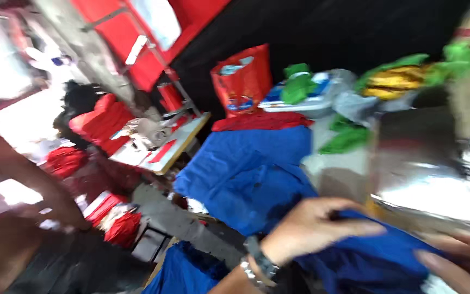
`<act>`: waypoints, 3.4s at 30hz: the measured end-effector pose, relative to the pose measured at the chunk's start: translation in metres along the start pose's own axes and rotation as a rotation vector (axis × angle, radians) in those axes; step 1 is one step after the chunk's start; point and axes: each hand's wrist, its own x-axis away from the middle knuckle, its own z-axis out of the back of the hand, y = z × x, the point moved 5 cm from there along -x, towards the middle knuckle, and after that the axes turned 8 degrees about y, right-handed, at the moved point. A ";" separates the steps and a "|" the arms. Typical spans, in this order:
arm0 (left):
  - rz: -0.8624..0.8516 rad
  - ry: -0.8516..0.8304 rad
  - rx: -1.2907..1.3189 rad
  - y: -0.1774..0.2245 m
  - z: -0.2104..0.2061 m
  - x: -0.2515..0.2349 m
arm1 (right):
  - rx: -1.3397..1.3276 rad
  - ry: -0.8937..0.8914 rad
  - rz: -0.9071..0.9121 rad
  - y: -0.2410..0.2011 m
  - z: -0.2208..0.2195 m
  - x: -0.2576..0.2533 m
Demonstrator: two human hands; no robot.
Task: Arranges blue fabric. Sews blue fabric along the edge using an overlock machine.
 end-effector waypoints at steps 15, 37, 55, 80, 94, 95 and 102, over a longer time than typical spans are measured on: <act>0.083 0.077 0.244 -0.041 -0.007 -0.017 | 0.038 0.293 -0.155 0.025 0.008 0.006; -0.029 0.091 0.160 -0.027 -0.011 -0.021 | -0.021 0.326 -0.133 0.024 0.019 0.007; -0.023 0.029 0.127 -0.023 -0.018 -0.021 | -0.064 0.210 -0.255 0.022 0.026 0.007; -0.122 -0.088 0.023 0.006 -0.025 -0.039 | 0.163 0.106 0.069 0.000 0.032 0.013; -0.704 0.060 -0.461 0.026 -0.071 -0.086 | 0.488 0.228 0.004 0.009 0.045 -0.003; -0.727 0.093 -0.470 0.023 -0.074 -0.085 | 0.535 0.222 0.001 0.009 0.045 -0.001; -0.724 0.355 -0.568 0.013 -0.070 -0.078 | 0.829 0.193 0.009 0.004 0.038 -0.004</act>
